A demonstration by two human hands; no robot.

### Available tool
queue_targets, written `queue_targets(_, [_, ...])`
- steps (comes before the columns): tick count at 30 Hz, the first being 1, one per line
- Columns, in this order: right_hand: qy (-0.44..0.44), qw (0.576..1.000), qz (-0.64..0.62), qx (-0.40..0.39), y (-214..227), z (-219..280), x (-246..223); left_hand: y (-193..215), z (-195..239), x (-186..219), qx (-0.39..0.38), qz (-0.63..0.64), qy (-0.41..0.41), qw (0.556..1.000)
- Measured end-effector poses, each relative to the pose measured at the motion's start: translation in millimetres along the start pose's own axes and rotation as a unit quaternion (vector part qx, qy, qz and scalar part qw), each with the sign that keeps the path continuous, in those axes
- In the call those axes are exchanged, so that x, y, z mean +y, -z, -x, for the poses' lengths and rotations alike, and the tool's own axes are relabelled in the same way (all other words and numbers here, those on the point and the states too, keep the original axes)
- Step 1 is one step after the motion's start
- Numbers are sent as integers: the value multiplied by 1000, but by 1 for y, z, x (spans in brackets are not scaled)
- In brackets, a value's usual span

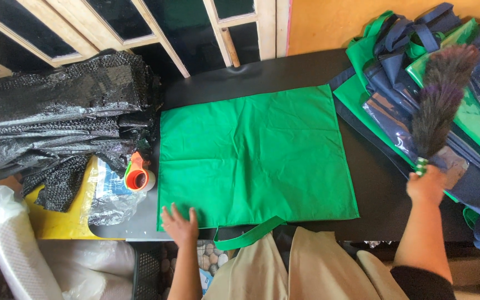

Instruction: Cleaning a reusable bag with a duster, inserting a pillow, and adding a product label.

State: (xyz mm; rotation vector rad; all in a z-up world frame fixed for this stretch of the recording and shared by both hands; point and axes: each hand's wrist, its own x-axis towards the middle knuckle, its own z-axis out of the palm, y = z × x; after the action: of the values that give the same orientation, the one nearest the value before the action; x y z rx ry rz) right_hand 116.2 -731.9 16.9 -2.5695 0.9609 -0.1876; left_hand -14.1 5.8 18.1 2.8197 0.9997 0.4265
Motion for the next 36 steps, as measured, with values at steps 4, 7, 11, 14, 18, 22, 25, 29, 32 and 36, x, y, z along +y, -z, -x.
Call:
queue_targets(4, [28,900,-362,-240,-21,43,-75,-16,8,24,-74,-12,30,997])
queue_targets(7, [87,739,-549,-381,54,171,-196,-24,13,20,-10,-36,8,999])
queue_targets(11, [97,632,-417,-646,-47,165,-206,-13,12,24,-40,-24,30,998])
queue_targets(14, [209,697,-213,-652,-66,167,-238,-16,11,23,-11,-10,22,1000])
queue_targets(18, [237,729,-250,-591,-89,148,-272,-13,13,25,-50,-61,43,996])
queue_targets(22, [233,833,-293,-408,-149,122,-294,-18,12,24,-29,-18,34,999])
queue_targets(25, [142,780,-411,-451,-126,150,-323,-18,12,24,-34,-18,39,999])
queue_targets(29, [207,727,-359,-548,-104,160,-308,-28,11,20,-31,-20,44,998])
queue_targets(32, [279,669,-262,-637,-126,149,-286,-40,12,14,-53,-47,61,996])
queue_targets(36, [266,744,-330,-517,-136,144,-286,-33,13,17,-41,-18,46,998])
